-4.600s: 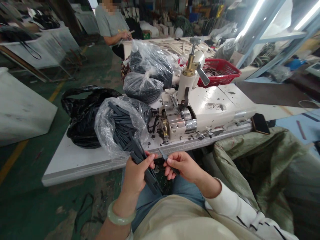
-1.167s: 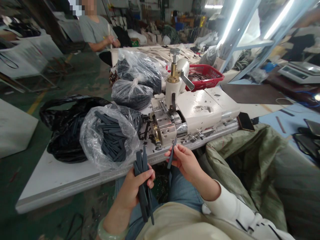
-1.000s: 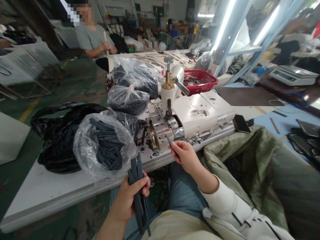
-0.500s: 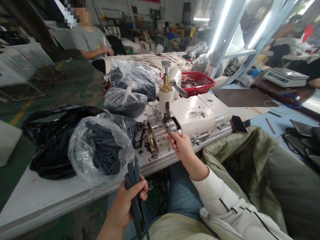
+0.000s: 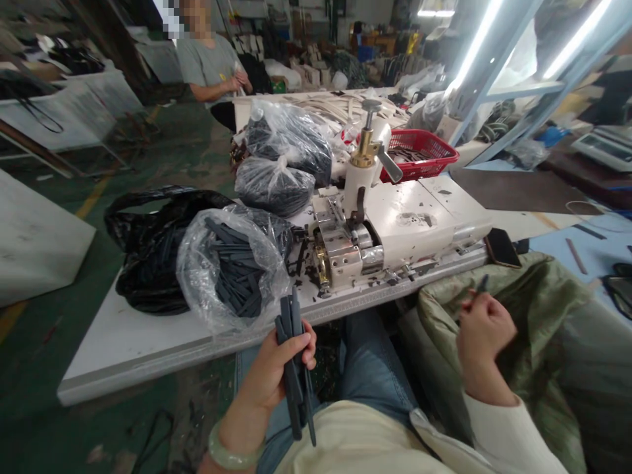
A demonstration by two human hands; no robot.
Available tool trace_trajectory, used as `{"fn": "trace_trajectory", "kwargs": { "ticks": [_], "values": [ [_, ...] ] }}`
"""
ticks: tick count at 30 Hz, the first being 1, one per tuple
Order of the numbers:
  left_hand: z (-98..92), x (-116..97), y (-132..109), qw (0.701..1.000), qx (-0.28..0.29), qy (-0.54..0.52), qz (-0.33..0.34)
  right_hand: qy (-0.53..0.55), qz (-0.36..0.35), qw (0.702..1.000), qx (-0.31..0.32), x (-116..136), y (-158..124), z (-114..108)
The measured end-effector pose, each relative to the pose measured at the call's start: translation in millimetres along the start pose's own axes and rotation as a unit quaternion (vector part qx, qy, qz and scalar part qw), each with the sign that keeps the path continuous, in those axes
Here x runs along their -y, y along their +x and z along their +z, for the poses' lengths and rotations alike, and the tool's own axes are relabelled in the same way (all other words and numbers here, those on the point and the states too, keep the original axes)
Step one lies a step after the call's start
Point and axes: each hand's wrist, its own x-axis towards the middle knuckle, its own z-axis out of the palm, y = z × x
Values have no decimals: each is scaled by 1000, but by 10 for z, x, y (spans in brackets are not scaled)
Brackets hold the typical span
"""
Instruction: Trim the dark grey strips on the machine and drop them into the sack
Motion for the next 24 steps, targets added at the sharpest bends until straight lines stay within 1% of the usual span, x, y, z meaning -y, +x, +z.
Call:
{"fn": "trace_trajectory", "kwargs": {
  "ticks": [1,2,3,4,5,6,7,8,9,10,11,12,13,14,15,16,18,19,22,24],
  "values": [
    [6,1,5,1000,9,-5,-5,-119,-34,991,-41,-218,142,-231],
    [16,5,11,1000,15,-8,-9,-231,-58,971,-36,-406,266,-442],
    [29,12,20,1000,21,-10,-14,-325,-89,941,-1,-547,361,-617],
    [47,24,30,999,27,-10,-20,-390,-124,912,24,-627,416,-744],
    [68,39,40,999,34,-8,-26,-422,-152,892,51,-638,423,-811],
    [94,56,51,999,42,-4,-32,-419,-172,888,78,-582,376,-814],
    [121,75,61,998,52,2,-41,-384,-174,900,112,-465,276,-754],
    [150,95,68,997,62,10,-49,-320,-158,921,158,-301,127,-641],
    [178,114,73,996,72,19,-56,-233,-120,935,239,-105,-63,-486],
    [204,131,73,994,82,29,-63,-127,-67,933,330,105,-281,-307],
    [226,146,69,993,89,39,-68,-15,-17,902,432,311,-513,-120],
    [243,158,60,992,94,49,-74,85,27,856,510,499,-745,58],
    [253,167,46,991,96,59,-77,160,59,805,569,659,-964,217],
    [257,172,28,990,93,68,-79,217,82,763,604,784,-1157,348],
    [255,173,8,990,88,73,-81,259,104,735,618,874,-1316,449],
    [247,171,-15,991,81,75,-81,289,126,717,622,930,-1436,522],
    [218,158,-60,993,64,66,-78,331,193,695,608,962,-1555,604],
    [198,147,-79,994,53,56,-76,348,237,680,600,952,-1562,626],
    [135,112,-107,997,28,13,-71,389,369,618,575,895,-1461,654],
    [106,98,-97,997,27,-11,-70,401,413,595,561,871,-1367,651]
  ]
}}
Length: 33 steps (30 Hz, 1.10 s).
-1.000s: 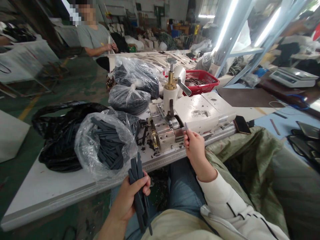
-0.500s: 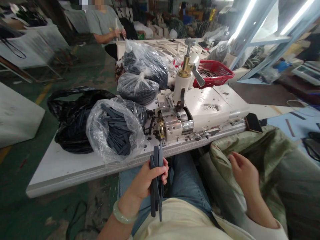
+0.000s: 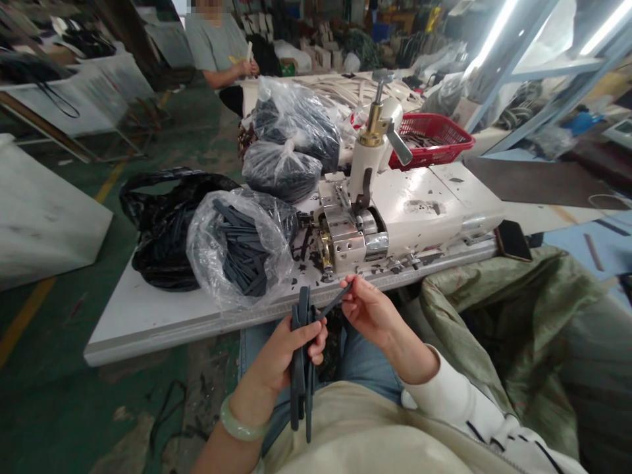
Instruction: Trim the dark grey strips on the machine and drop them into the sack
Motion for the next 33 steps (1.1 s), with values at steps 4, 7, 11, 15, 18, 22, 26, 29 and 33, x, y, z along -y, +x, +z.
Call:
{"fn": "trace_trajectory", "kwargs": {
  "ticks": [4,7,11,15,18,22,26,29,33],
  "values": [
    [10,6,53,1000,5,-11,5,4,14,1000,22,103,-53,-29],
    [58,31,76,1000,-2,-3,15,-13,13,996,84,120,-105,-19],
    [111,42,71,998,-18,35,58,-32,-8,994,106,90,-137,-22],
    [131,23,47,995,-35,59,75,-51,-33,994,86,30,-113,-44],
    [104,7,30,996,-24,57,70,-67,-45,993,81,1,-73,-68],
    [23,0,26,997,-4,48,65,-70,-48,993,77,-9,-25,-108],
    [-1,-1,34,996,-3,56,64,-75,-53,993,70,-15,-3,-129],
    [36,3,49,996,-18,57,66,-71,-55,993,79,-18,4,-130],
    [66,15,83,995,-44,56,72,-72,-57,993,80,-20,-5,-137]
  ]
}}
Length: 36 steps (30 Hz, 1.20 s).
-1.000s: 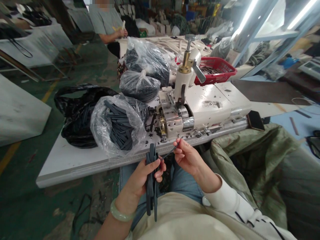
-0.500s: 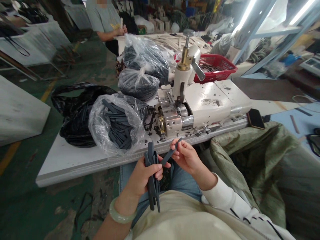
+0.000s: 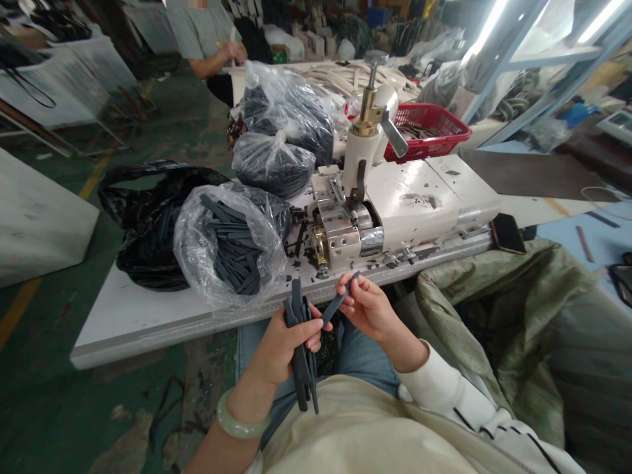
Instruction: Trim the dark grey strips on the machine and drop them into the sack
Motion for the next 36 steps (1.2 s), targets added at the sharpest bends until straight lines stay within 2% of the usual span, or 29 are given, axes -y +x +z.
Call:
{"fn": "trace_trajectory", "kwargs": {
  "ticks": [3,8,14,19,22,24,26,30,36],
  "values": [
    [-18,18,24,1000,-2,-24,-9,-9,2,1000,-3,-15,-20,4],
    [-60,59,48,996,27,-56,-69,-88,51,995,-4,-62,-13,64],
    [-46,31,44,999,13,-14,-40,-119,74,987,-73,-34,35,105],
    [-20,15,35,1000,-2,-4,-23,-127,76,985,-83,-15,27,115],
    [-16,30,41,1000,0,-8,-30,-122,73,988,-64,-19,14,131],
    [-18,34,48,999,1,-6,-34,-125,60,989,-42,-1,23,134],
    [-24,30,55,1000,-2,3,-31,-151,15,987,-44,53,65,122],
    [-63,11,69,1000,-7,12,-23,-237,-86,961,-111,261,265,65],
    [-114,15,92,1000,6,6,-16,-204,-113,953,-192,458,617,25]
  ]
}}
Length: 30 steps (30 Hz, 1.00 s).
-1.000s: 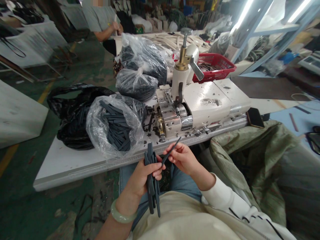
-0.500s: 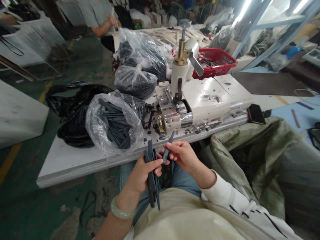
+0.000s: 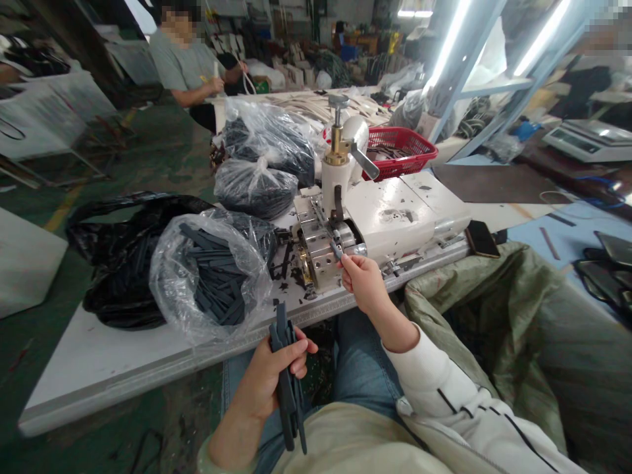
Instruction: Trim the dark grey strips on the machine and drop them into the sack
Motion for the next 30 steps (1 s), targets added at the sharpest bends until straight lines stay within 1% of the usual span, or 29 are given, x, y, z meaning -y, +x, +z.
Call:
{"fn": "trace_trajectory", "kwargs": {
  "ticks": [3,6,15,18,20,22,23,24,25,26,27,28,29,30],
  "values": [
    [-9,0,-10,1000,-1,-3,-3,27,1,1000,-16,-22,72,59],
    [-24,-11,-26,1000,-8,-5,-3,49,-3,998,-31,-47,85,99],
    [-20,-32,3,1000,-21,-11,-5,86,-11,994,-61,-51,77,112],
    [-10,-25,3,1000,-21,-11,-5,86,-33,992,-81,-35,114,99],
    [-7,-28,-3,1000,-15,-12,-6,78,-72,987,-118,-8,123,-6],
    [-5,-39,-12,1000,-7,-18,-5,50,-138,970,-195,34,74,-257],
    [-4,-48,-18,1000,-1,-22,-4,15,-171,952,-254,57,17,-444],
    [-4,-58,-24,1000,6,-27,-4,-26,-200,926,-319,80,-64,-671],
    [-4,-68,-30,999,13,-31,-3,-85,-218,890,-392,100,-167,-929],
    [-3,-76,-34,999,19,-35,-3,-154,-225,841,-467,115,-289,-1207],
    [-2,-82,-36,999,25,-39,-4,-175,-225,815,-505,123,-423,-1492],
    [1,-85,-35,999,31,-44,-6,-197,-215,801,-523,124,-562,-1766],
    [7,-85,-32,998,37,-50,-10,-257,-203,779,-535,117,-695,-2010],
    [18,-81,-25,997,45,-55,-15,-374,-185,737,-531,103,-816,-2208]
  ]
}}
